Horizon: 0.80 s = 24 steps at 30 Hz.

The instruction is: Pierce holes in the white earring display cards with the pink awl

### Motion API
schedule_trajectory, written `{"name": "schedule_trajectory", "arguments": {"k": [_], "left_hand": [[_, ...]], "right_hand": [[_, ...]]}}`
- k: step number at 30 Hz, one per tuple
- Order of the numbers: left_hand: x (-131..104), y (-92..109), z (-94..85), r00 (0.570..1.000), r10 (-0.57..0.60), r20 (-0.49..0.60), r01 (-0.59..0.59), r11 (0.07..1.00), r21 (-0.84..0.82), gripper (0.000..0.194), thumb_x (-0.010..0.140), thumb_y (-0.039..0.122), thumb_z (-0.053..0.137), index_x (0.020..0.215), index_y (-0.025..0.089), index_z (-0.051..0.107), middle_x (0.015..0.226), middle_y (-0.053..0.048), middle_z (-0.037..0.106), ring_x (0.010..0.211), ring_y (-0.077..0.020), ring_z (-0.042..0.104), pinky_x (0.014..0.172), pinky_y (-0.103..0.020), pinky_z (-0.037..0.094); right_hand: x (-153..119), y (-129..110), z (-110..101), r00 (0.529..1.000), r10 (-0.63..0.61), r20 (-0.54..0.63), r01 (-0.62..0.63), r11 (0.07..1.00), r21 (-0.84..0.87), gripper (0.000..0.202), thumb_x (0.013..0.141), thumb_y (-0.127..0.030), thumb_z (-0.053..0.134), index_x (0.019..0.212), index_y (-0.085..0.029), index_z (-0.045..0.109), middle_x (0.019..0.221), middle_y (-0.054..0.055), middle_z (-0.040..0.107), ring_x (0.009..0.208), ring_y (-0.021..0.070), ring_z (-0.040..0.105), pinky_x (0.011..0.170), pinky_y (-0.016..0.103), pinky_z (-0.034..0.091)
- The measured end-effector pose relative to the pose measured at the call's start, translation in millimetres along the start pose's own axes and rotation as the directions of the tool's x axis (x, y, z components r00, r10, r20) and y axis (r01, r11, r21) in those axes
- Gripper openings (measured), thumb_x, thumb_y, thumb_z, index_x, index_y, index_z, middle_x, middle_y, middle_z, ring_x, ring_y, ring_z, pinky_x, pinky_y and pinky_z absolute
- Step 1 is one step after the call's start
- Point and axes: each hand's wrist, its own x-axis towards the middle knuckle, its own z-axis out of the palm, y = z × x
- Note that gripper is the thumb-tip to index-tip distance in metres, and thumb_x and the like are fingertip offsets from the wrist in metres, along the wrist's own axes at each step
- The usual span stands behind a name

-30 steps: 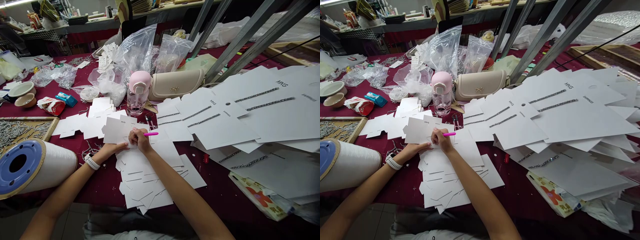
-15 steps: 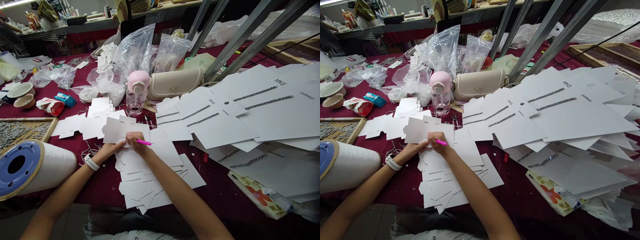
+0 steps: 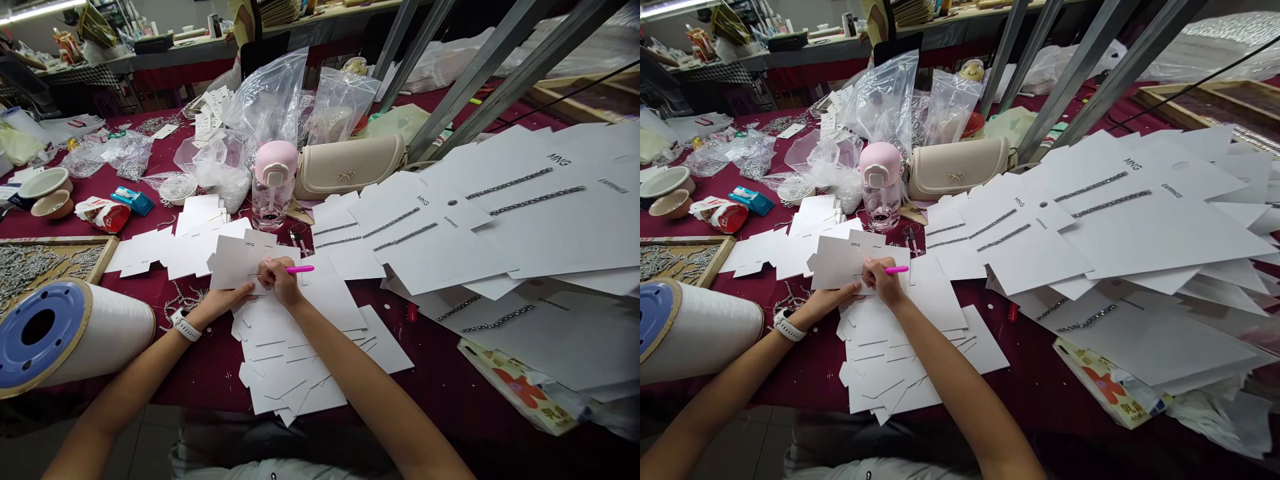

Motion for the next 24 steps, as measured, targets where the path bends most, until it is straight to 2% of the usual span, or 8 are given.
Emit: {"name": "schedule_trajectory", "arguments": {"k": [5, 9, 11, 17, 24], "left_hand": [[-0.9, -0.4, 2.8, 0.999, -0.032, -0.022, 0.03, 0.998, -0.052, 0.033, 0.067, 0.032, 0.064, 0.092, 0.01, 0.056, 0.089, -0.006, 0.063, 0.082, -0.0176, 0.06, 0.085, -0.038, 0.049], [-2.4, 1.8, 1.3, 0.988, -0.111, -0.108, 0.108, 0.994, -0.028, 0.029, 0.069, 0.03, 0.063, 0.089, 0.011, 0.056, 0.097, -0.009, 0.062, 0.081, -0.0189, 0.062, 0.087, -0.038, 0.048], [-2.6, 1.9, -0.3, 0.985, -0.135, -0.108, 0.135, 0.991, -0.012, 0.029, 0.069, 0.031, 0.062, 0.09, 0.012, 0.056, 0.101, -0.01, 0.062, 0.082, -0.0202, 0.063, 0.088, -0.039, 0.047], [-1.8, 0.6, -1.0, 0.993, -0.096, -0.07, 0.095, 0.995, -0.02, 0.034, 0.069, 0.032, 0.062, 0.096, 0.011, 0.056, 0.105, -0.01, 0.061, 0.088, -0.0211, 0.061, 0.09, -0.038, 0.045], [-0.2, -1.8, -2.1, 0.997, -0.056, -0.051, 0.055, 0.998, -0.019, 0.035, 0.069, 0.033, 0.063, 0.095, 0.011, 0.055, 0.103, -0.01, 0.061, 0.086, -0.0199, 0.062, 0.088, -0.038, 0.047]], "right_hand": [[-0.3, -0.2, 1.3, 0.997, 0.031, -0.064, -0.026, 0.996, 0.082, 0.041, 0.072, -0.029, 0.04, 0.034, -0.021, 0.026, 0.033, -0.005, 0.022, 0.028, 0.0062, 0.027, 0.034, 0.024, 0.019], [1.1, 1.2, -0.2, 0.984, 0.037, -0.174, -0.017, 0.994, 0.112, 0.043, 0.073, -0.033, 0.038, 0.036, -0.021, 0.02, 0.033, -0.006, 0.017, 0.028, 0.0058, 0.023, 0.034, 0.025, 0.017], [1.9, 1.0, -1.6, 0.976, 0.038, -0.215, -0.014, 0.994, 0.112, 0.044, 0.074, -0.035, 0.036, 0.037, -0.022, 0.018, 0.033, -0.006, 0.015, 0.029, 0.0058, 0.021, 0.034, 0.025, 0.017], [0.8, 0.1, -0.7, 0.991, 0.074, -0.115, -0.068, 0.996, 0.059, 0.043, 0.07, -0.034, 0.045, 0.033, -0.02, 0.028, 0.03, -0.005, 0.025, 0.03, 0.0065, 0.027, 0.035, 0.024, 0.019], [0.7, 1.8, -0.2, 0.993, 0.082, -0.09, -0.079, 0.996, 0.031, 0.043, 0.072, -0.035, 0.042, 0.035, -0.02, 0.027, 0.032, -0.005, 0.025, 0.031, 0.0067, 0.029, 0.036, 0.024, 0.022]]}}
